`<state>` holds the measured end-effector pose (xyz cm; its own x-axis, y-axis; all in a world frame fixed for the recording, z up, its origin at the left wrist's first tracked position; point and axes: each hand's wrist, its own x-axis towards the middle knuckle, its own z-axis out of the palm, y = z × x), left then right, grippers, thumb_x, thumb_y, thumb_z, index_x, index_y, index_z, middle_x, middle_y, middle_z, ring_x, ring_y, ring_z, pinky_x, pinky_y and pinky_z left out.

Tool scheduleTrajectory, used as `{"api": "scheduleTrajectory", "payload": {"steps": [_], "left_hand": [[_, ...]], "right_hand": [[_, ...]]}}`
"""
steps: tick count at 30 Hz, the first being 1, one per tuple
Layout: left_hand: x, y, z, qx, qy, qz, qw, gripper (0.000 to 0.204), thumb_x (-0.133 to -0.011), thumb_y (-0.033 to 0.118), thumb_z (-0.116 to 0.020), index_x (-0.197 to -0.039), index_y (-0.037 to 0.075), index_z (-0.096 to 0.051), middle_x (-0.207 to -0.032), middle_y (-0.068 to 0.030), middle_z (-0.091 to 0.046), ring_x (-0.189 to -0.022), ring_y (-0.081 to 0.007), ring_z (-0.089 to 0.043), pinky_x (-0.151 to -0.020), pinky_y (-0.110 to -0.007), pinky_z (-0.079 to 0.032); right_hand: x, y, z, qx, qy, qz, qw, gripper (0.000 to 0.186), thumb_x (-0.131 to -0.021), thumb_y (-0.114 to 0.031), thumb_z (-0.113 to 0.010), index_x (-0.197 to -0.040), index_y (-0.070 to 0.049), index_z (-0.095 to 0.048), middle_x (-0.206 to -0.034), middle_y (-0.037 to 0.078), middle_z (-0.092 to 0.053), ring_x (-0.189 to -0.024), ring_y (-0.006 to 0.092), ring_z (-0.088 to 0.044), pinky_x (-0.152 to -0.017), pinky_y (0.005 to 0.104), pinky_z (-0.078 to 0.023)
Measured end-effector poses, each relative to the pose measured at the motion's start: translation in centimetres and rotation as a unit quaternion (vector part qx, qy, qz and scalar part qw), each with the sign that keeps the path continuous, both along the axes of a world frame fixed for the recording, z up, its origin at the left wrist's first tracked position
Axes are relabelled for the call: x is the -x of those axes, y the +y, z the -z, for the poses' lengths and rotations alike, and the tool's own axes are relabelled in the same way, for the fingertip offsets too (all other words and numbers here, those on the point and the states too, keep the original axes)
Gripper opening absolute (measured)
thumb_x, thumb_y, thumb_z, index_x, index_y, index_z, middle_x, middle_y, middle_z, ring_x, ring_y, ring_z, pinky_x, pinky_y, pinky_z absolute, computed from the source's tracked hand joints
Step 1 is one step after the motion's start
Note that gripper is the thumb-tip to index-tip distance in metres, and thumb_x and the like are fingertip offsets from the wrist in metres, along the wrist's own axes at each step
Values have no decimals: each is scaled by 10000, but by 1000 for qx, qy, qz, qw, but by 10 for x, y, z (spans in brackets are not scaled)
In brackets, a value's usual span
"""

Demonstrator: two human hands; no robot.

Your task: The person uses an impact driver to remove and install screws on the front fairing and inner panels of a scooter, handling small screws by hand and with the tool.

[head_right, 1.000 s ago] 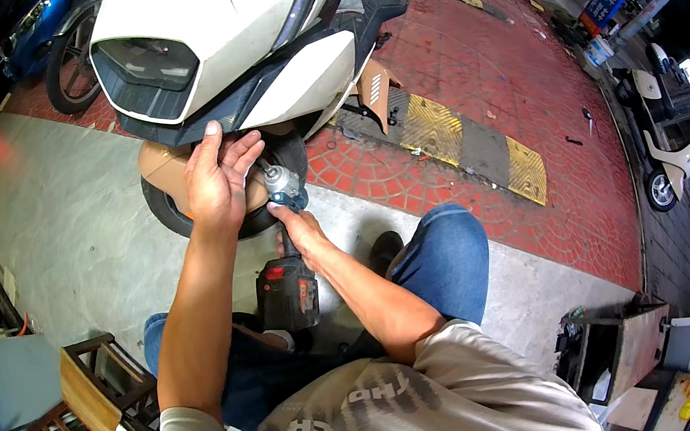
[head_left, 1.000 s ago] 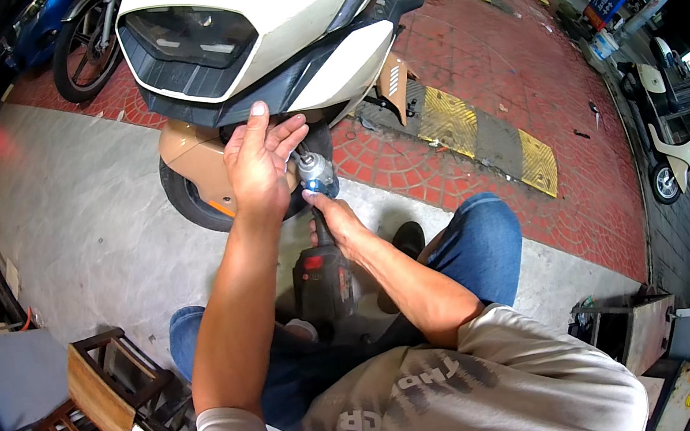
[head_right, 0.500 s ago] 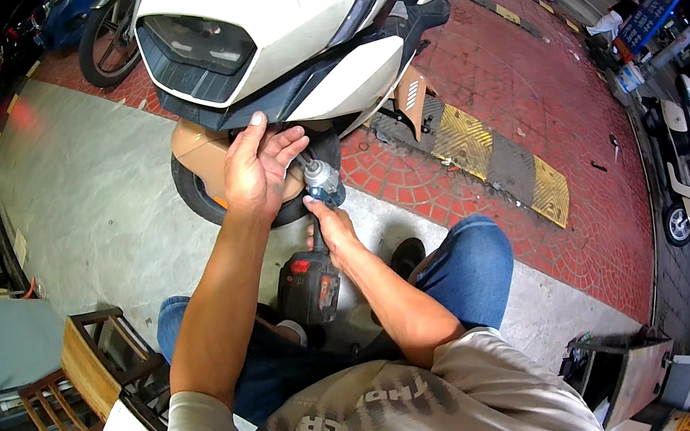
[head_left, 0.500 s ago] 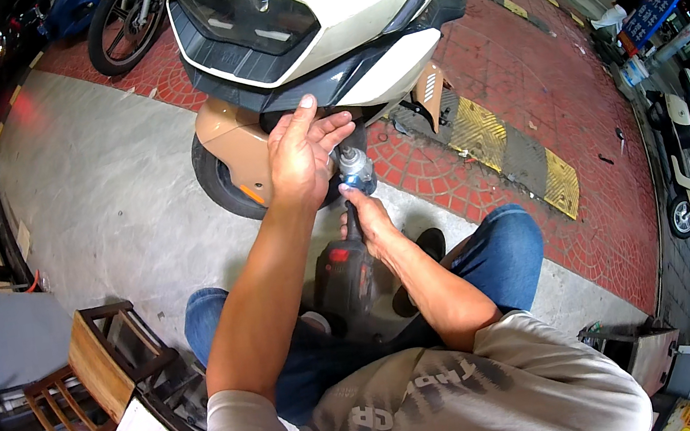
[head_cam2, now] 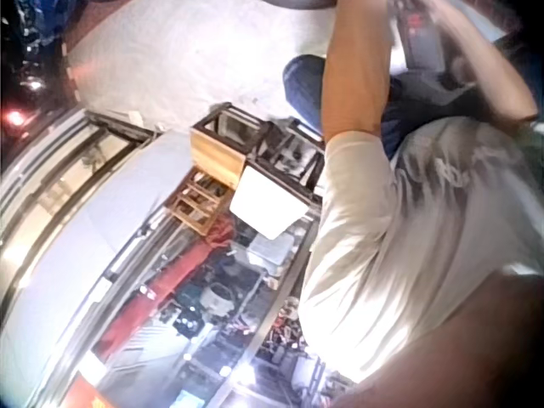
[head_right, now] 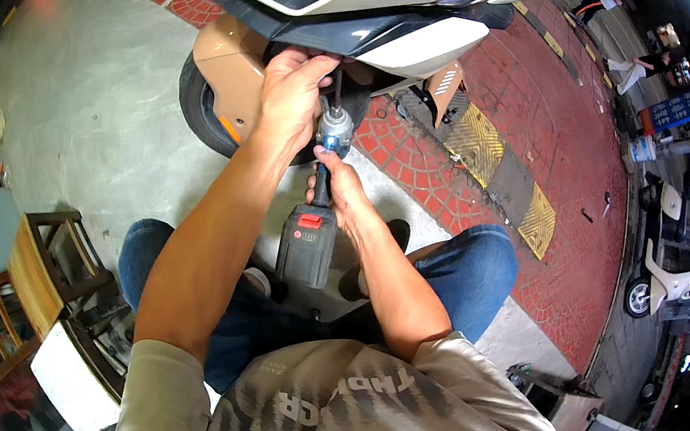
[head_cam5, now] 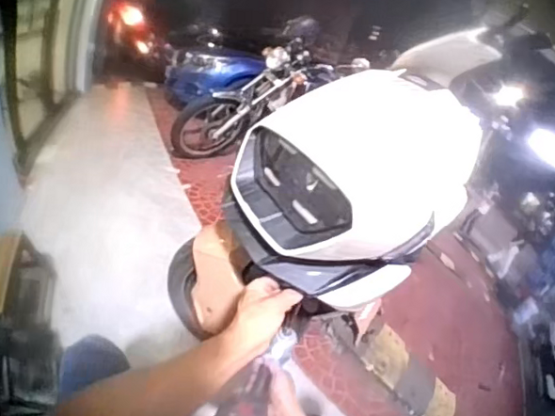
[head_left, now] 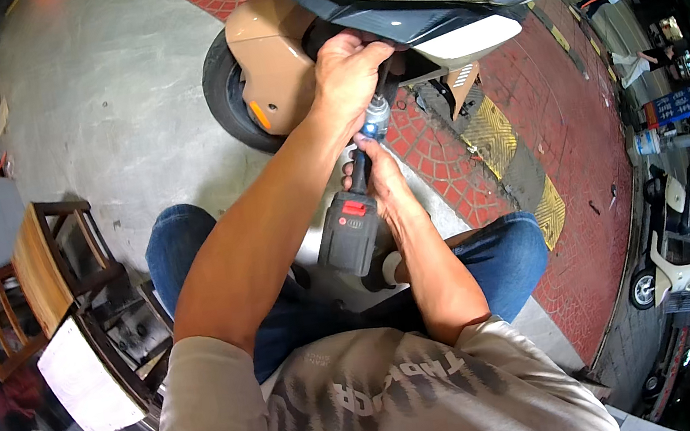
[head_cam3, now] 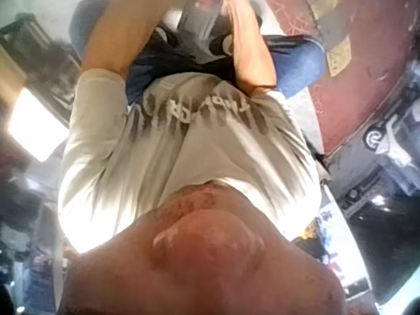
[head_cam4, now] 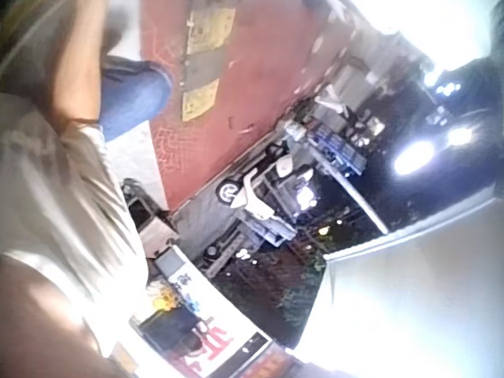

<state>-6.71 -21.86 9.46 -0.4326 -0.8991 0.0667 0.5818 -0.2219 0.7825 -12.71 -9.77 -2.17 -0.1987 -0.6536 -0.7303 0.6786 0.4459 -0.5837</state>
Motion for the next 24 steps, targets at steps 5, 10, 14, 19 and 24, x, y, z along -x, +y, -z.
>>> {"api": "scheduleTrajectory", "payload": {"steps": [5,10,14,19,24], "left_hand": [[3,-8,16,1,50,41,998,171,-901,65,-693,-1050,0,-747,-962,-58,-754,-847,-124,-670,-765,-257,-510],[9,-14,22,-5,29,48,998,198,-870,25,-642,-1033,8,-753,-927,-68,-754,-831,-144,-694,-755,-274,-534],[10,-17,27,-27,68,60,995,223,-879,26,-641,-1081,-4,-730,-972,-98,-756,-865,-179,-717,-794,-306,-563],[5,-18,26,-36,63,79,994,186,-881,49,-669,-1052,10,-732,-963,-95,-759,-842,-181,-727,-763,-298,-569],[8,-17,24,-81,71,79,991,106,-843,25,-709,-923,-41,-730,-863,-119,-753,-740,-176,-732,-651,-270,-577]], "right_hand": [[2,-6,8,12,-10,17,1000,340,-951,-438,-640,-950,-127,-502,-664,48,-558,-514,215,-557,-487,366,-486],[9,-10,25,69,-13,-7,998,326,-958,-426,-617,-960,-123,-497,-684,52,-564,-541,224,-563,-508,383,-488],[2,-13,20,99,36,-36,994,336,-979,-456,-551,-979,-121,-520,-693,51,-565,-569,225,-569,-544,384,-492],[-11,-16,5,107,54,-21,993,356,-991,-484,-524,-965,-129,-538,-694,36,-574,-570,215,-572,-546,369,-491],[-14,-8,-2,94,52,26,994,373,-980,-502,-561,-950,-131,-541,-683,43,-573,-574,215,-575,-542,359,-490]]}}
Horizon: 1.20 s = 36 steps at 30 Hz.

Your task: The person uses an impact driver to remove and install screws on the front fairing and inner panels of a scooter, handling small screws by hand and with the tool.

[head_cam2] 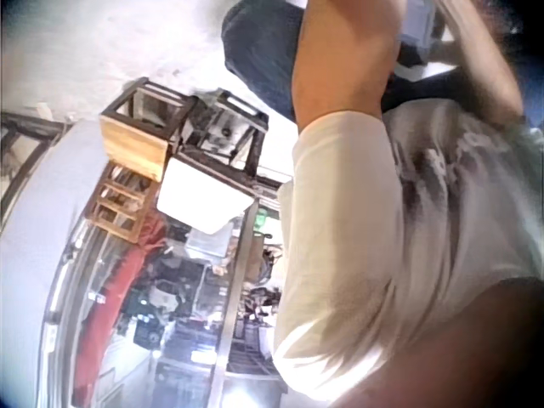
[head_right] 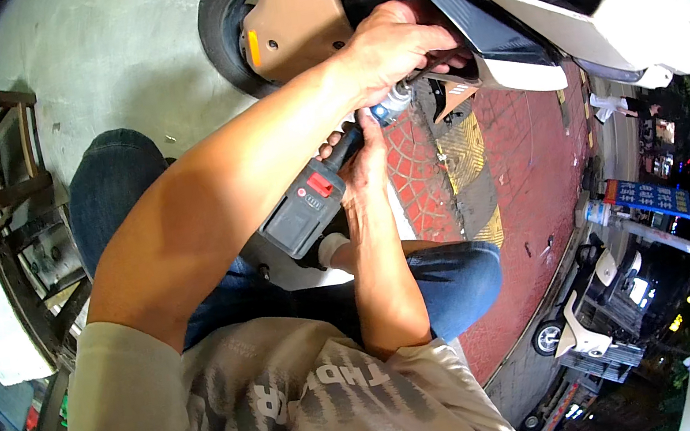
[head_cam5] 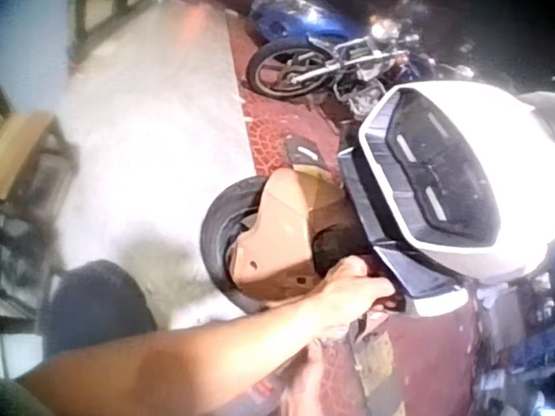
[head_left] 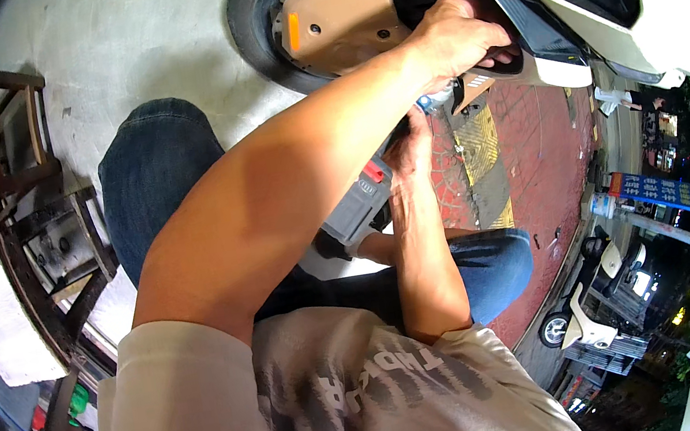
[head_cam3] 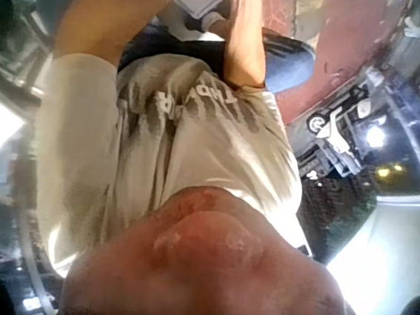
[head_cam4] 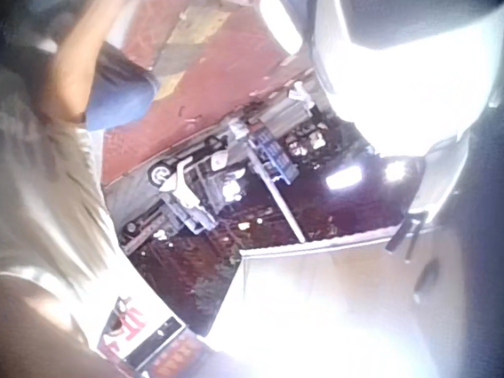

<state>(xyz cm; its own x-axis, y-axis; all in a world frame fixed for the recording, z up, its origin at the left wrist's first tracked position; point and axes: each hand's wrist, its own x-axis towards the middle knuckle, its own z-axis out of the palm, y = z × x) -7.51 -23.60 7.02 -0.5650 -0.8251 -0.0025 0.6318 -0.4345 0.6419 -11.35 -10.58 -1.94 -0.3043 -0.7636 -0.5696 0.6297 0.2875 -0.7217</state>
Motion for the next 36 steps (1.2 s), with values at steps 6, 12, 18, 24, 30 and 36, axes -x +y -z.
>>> {"api": "scheduleTrajectory", "payload": {"steps": [6,12,18,24,30,36], "left_hand": [[2,-3,5,-5,0,44,999,203,-908,66,-649,-1080,-16,-720,-1008,-127,-759,-871,-228,-740,-799,-353,-582],[-7,-3,4,19,-38,14,999,217,-898,101,-675,-1094,17,-717,-1013,-105,-763,-897,-222,-743,-804,-356,-564],[4,-6,6,72,-115,5,991,265,-901,152,-700,-1127,14,-703,-1041,-95,-747,-929,-220,-711,-832,-378,-543],[-10,-8,1,75,-104,-10,992,329,-892,166,-686,-1194,36,-687,-1113,-68,-721,-986,-173,-688,-824,-338,-561],[-7,5,-6,83,-89,-1,992,231,-979,147,-638,-1199,93,-685,-1091,-26,-732,-945,-156,-698,-814,-364,-567],[-5,3,1,103,-98,-12,990,215,-989,163,-639,-1186,91,-684,-1076,-32,-737,-920,-162,-709,-793,-354,-566]], "right_hand": [[11,14,4,-39,38,82,995,414,-947,-492,-654,-934,-110,-495,-687,80,-560,-582,236,-577,-554,369,-501],[15,20,-4,-108,109,125,980,432,-922,-465,-715,-952,-89,-505,-687,85,-562,-545,239,-577,-503,393,-507],[26,27,6,-89,111,119,983,442,-928,-492,-699,-958,-74,-558,-686,65,-560,-514,199,-561,-510,365,-513],[14,14,-5,-97,97,124,983,470,-909,-465,-734,-1034,-57,-538,-664,55,-539,-454,191,-544,-410,352,-462],[17,22,-4,-97,83,136,982,442,-923,-423,-727,-1047,-59,-510,-699,58,-546,-469,183,-546,-408,338,-448],[14,22,0,-86,53,125,987,435,-917,-431,-731,-1056,-84,-507,-679,54,-548,-466,190,-551,-418,350,-462]]}}
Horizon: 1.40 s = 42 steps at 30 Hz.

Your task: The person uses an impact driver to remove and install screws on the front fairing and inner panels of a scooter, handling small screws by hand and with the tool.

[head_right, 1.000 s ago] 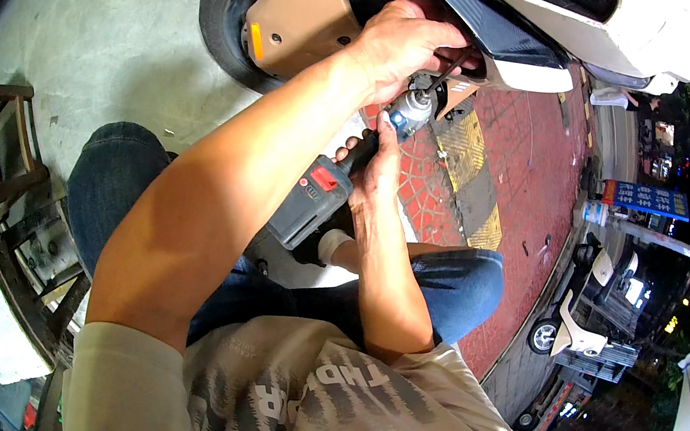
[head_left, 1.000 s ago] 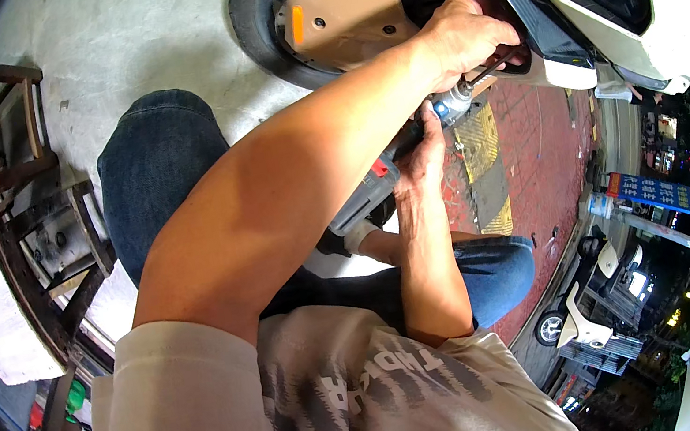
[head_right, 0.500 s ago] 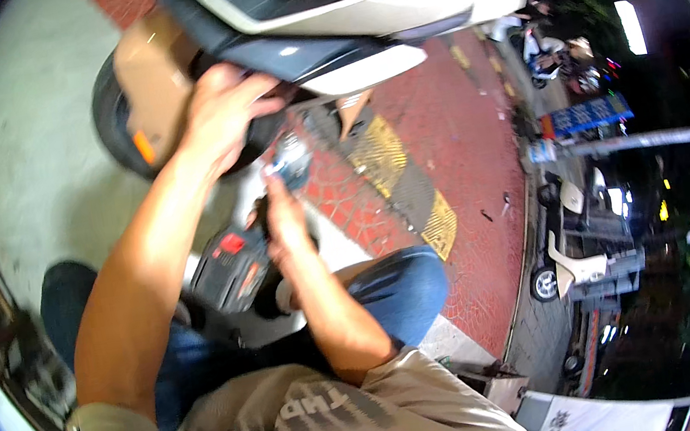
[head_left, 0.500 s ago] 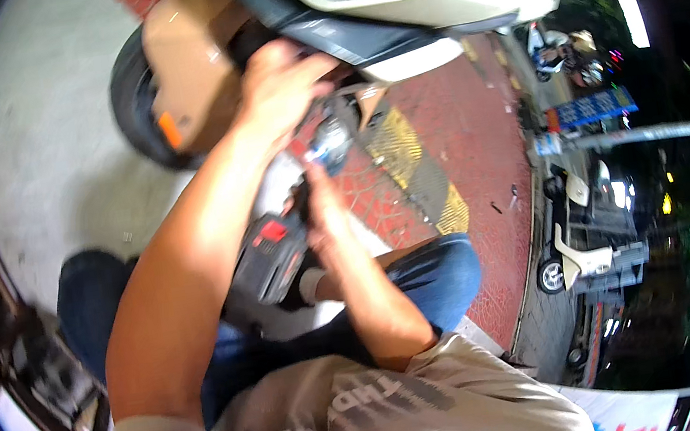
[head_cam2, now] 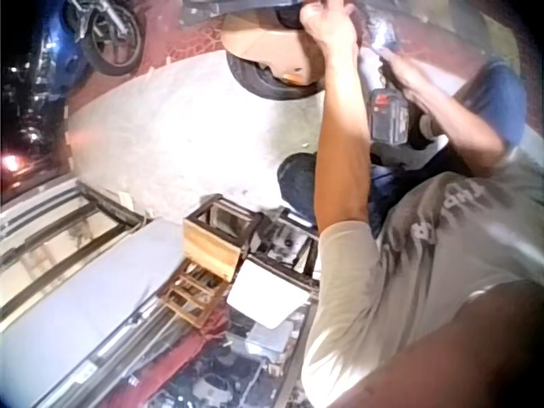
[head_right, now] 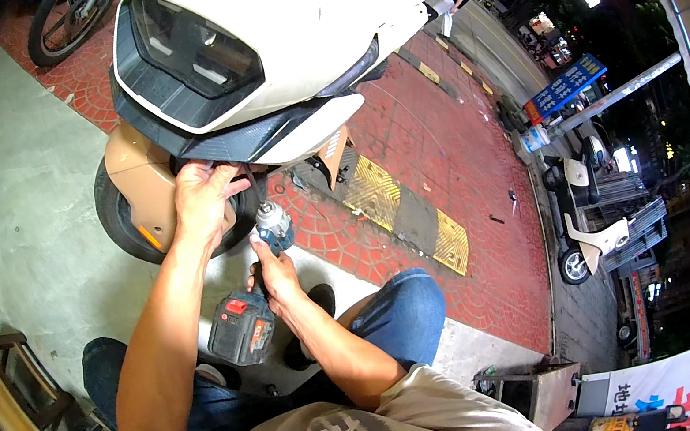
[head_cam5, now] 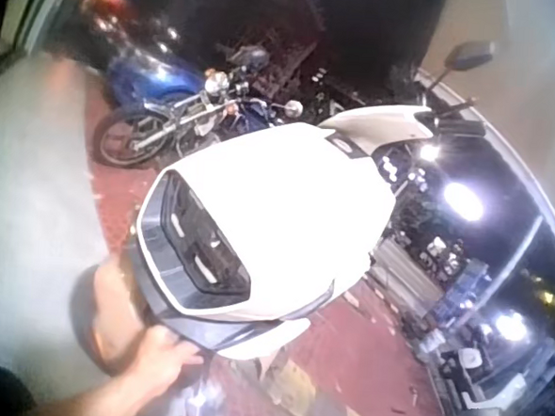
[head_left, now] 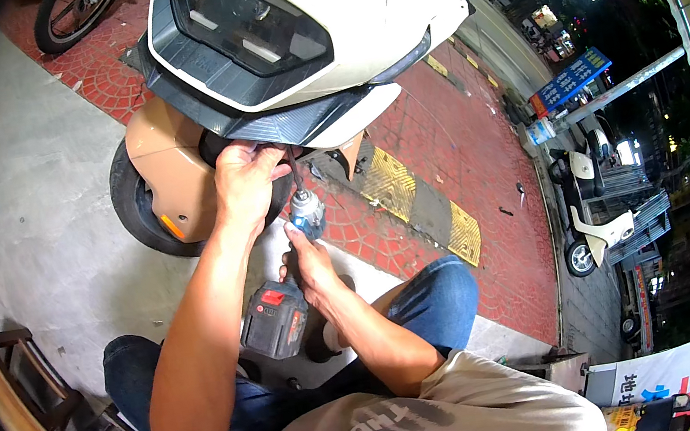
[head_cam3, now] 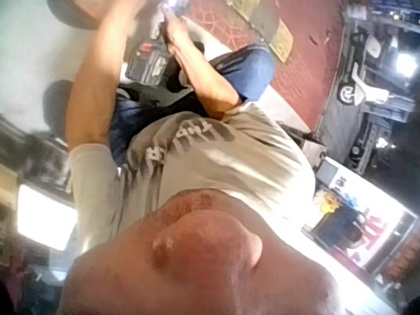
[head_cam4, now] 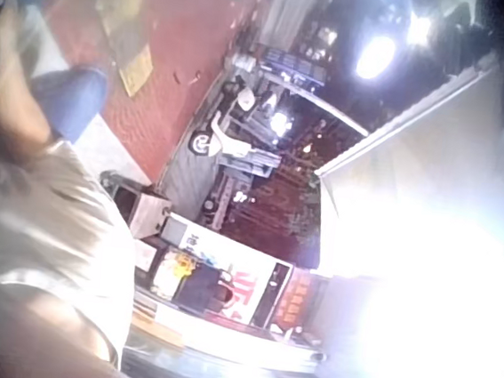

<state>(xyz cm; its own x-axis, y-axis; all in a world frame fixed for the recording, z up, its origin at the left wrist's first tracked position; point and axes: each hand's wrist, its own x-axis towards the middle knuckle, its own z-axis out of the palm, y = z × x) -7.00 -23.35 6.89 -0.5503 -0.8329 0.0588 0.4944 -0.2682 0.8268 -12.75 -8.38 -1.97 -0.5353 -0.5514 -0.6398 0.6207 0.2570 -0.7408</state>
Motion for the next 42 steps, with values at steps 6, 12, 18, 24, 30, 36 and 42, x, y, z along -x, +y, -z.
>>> {"api": "scheduleTrajectory", "payload": {"steps": [6,12,18,24,30,36,42], "left_hand": [[-1,2,-9,-1,-6,2,1000,185,-989,156,-635,-1145,80,-702,-1051,-41,-743,-915,-163,-715,-795,-345,-567],[2,4,-5,1,1,-6,1000,190,-979,150,-655,-1147,71,-697,-1045,-36,-737,-914,-151,-700,-802,-338,-568],[-2,1,-4,20,-10,-19,1000,191,-941,82,-656,-1117,35,-713,-1056,-52,-735,-903,-124,-687,-766,-283,-557],[-1,5,-5,0,-1,-20,1000,214,-931,95,-671,-1128,18,-702,-1046,-51,-733,-896,-124,-682,-765,-283,-546],[2,6,2,-25,28,-41,998,170,-930,47,-621,-1041,-63,-688,-983,-120,-728,-884,-206,-711,-758,-339,-591],[0,1,-1,-20,32,7,999,189,-947,74,-617,-1079,-39,-690,-1036,-121,-738,-911,-221,-717,-804,-348,-589],[1,10,-7,-17,74,11,997,160,-940,23,-613,-1082,-26,-667,-1014,-119,-722,-888,-237,-702,-820,-385,-581]], "right_hand": [[1,-2,3,15,-11,3,1000,443,-913,-431,-734,-1082,-79,-523,-663,59,-552,-462,206,-562,-420,370,-479],[10,0,5,10,54,-1,999,459,-924,-441,-722,-1055,-60,-502,-692,75,-561,-491,213,-567,-455,377,-483],[11,-4,5,1,26,-51,998,470,-914,-446,-735,-1011,-43,-512,-680,75,-559,-475,198,-569,-436,360,-480],[14,-4,12,-21,15,-37,999,464,-912,-418,-738,-1064,-50,-501,-685,74,-576,-472,191,-565,-428,359,-485],[17,-2,4,-20,35,-48,998,452,-897,-445,-752,-1014,-61,-544,-657,55,-551,-466,189,-551,-425,352,-452],[16,-3,1,-5,26,-61,998,418,-927,-398,-727,-1011,-39,-530,-632,56,-547,-469,186,-547,-435,360,-446],[8,-1,1,0,-7,-56,998,455,-895,-454,-747,-862,-37,-567,-660,54,-562,-488,182,-556,-445,351,-450]]}}
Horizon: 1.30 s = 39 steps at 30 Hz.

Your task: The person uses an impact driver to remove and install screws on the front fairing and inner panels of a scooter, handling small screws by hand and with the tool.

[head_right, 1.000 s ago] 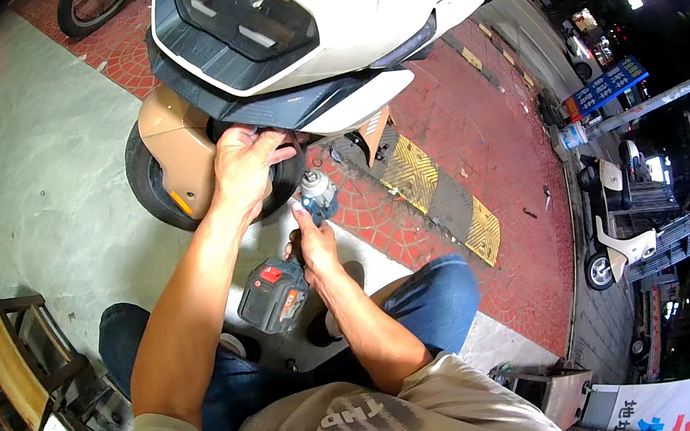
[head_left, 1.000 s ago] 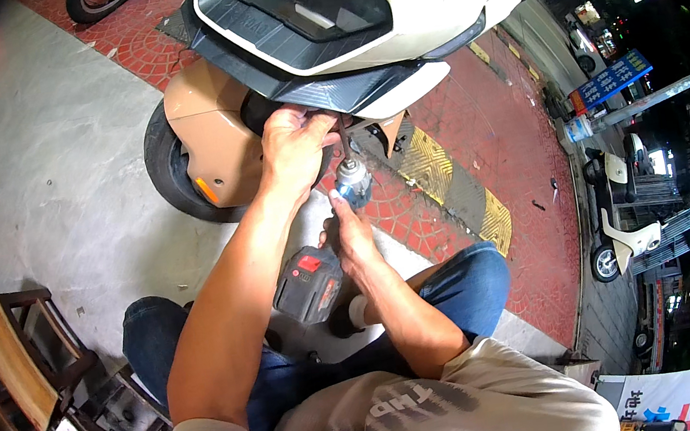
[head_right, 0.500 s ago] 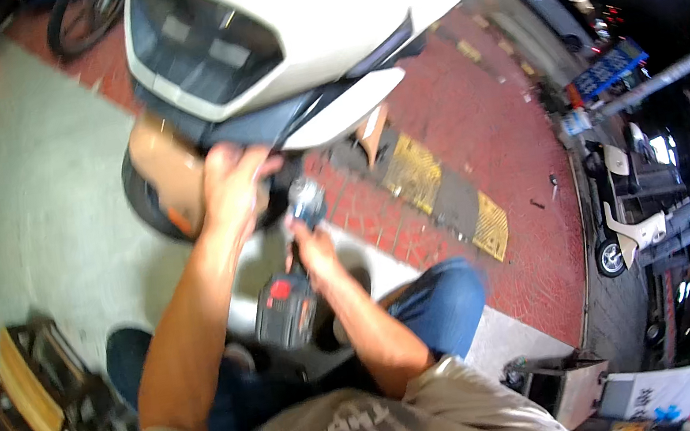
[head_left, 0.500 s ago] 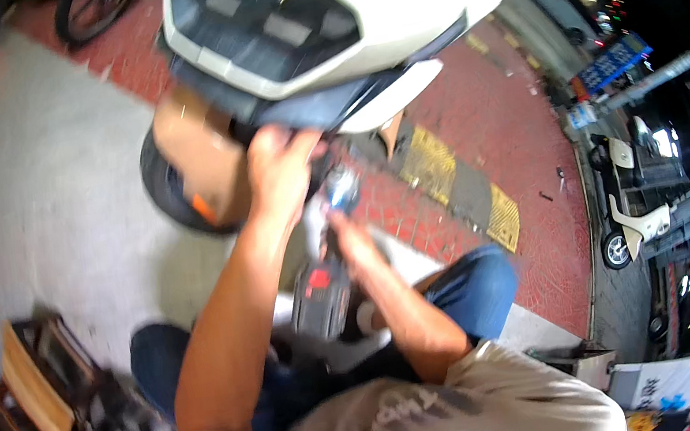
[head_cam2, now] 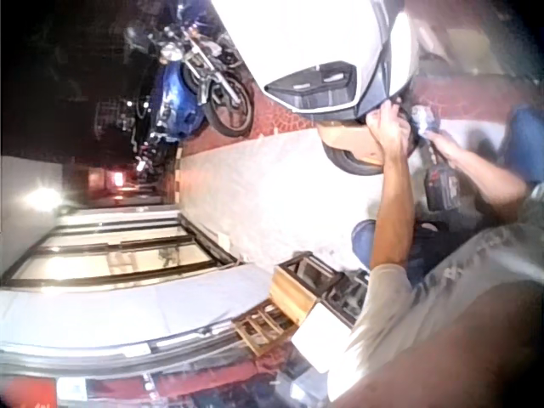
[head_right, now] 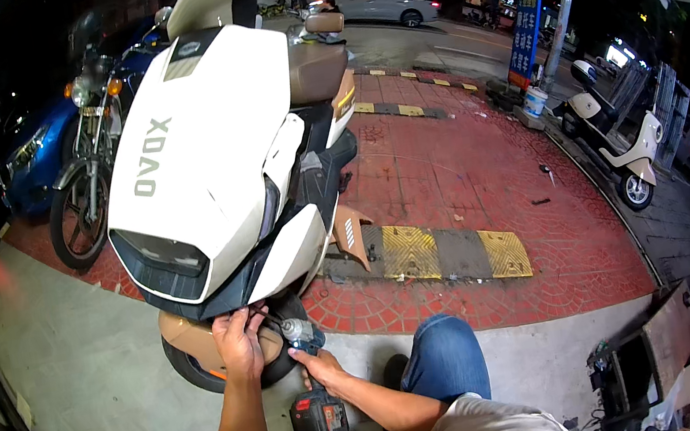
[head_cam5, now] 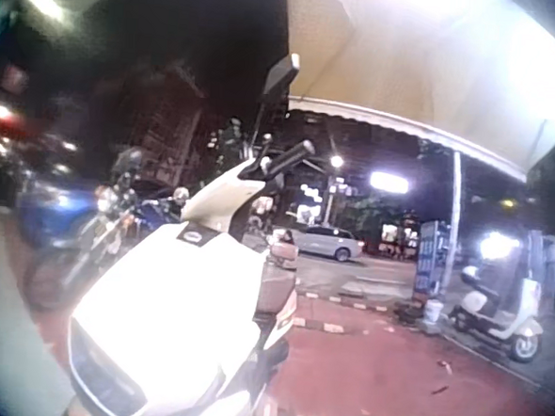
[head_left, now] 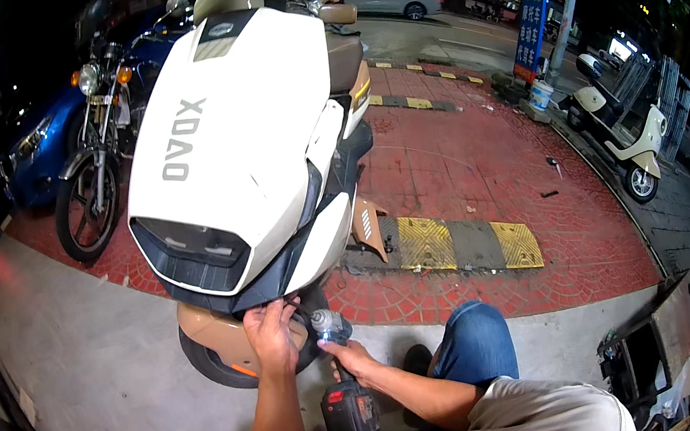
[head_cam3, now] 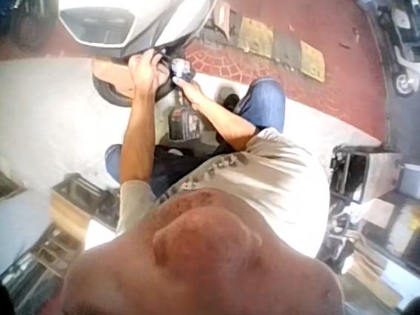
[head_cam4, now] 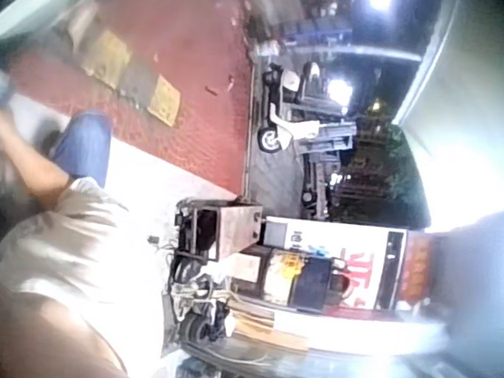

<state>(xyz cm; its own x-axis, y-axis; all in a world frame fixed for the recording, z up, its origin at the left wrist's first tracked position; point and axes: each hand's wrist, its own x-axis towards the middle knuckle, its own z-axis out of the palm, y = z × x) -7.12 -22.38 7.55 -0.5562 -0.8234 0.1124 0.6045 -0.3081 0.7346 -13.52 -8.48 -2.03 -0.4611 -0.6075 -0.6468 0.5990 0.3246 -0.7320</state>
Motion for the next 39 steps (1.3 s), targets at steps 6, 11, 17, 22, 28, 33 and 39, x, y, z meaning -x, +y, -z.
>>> {"api": "scheduleTrajectory", "payload": {"steps": [6,11,17,22,28,33,39], "left_hand": [[1,4,-4,-15,0,-7,1000,204,-945,20,-571,-1129,-35,-639,-1024,-149,-715,-884,-269,-710,-838,-441,-582],[3,5,-4,-33,10,-2,999,190,-948,47,-570,-1118,-11,-632,-982,-149,-719,-859,-271,-712,-842,-462,-580],[7,-3,10,-42,-12,5,999,260,-944,112,-549,-1185,22,-580,-975,-149,-691,-870,-285,-688,-847,-483,-574],[22,8,14,-21,-110,-28,993,307,-916,186,-573,-1173,19,-570,-981,-125,-666,-862,-241,-659,-716,-375,-549],[58,59,36,149,-194,-28,969,121,-985,149,-599,-980,31,-629,-895,-66,-675,-776,-131,-632,-662,-253,-519],[90,104,15,313,-264,-15,912,168,-1016,165,-629,-1059,7,-662,-959,-68,-713,-793,-116,-659,-692,-259,-554],[169,112,33,97,-208,53,972,221,-1041,182,-567,-1111,-28,-582,-954,-164,-717,-735,-214,-706,-646,-321,-614]], "right_hand": [[1,2,9,-5,-15,-7,1000,519,-859,-472,-774,-940,-4,-564,-684,57,-557,-500,187,-554,-448,344,-458],[0,1,3,-15,-40,0,999,487,-851,-453,-795,-992,-41,-576,-717,55,-574,-534,183,-572,-476,333,-490],[-3,0,13,-6,-32,13,999,562,-815,-488,-808,-970,13,-605,-702,58,-589,-516,187,-559,-468,351,-461],[0,17,30,-11,-44,21,999,438,-835,-526,-767,-939,-104,-707,-692,36,-623,-556,199,-573,-507,382,-457],[29,72,46,-39,-41,79,995,466,-829,-455,-784,-851,-18,-622,-641,76,-580,-471,208,-550,-443,359,-443],[57,109,38,-39,-54,144,987,483,-815,-426,-807,-976,-27,-587,-686,54,-545,-496,192,-537,-450,350,-440],[108,137,44,55,-77,253,963,447,-810,-415,-811,-979,-77,-573,-657,40,-528,-452,186,-521,-422,346,-436]]}}
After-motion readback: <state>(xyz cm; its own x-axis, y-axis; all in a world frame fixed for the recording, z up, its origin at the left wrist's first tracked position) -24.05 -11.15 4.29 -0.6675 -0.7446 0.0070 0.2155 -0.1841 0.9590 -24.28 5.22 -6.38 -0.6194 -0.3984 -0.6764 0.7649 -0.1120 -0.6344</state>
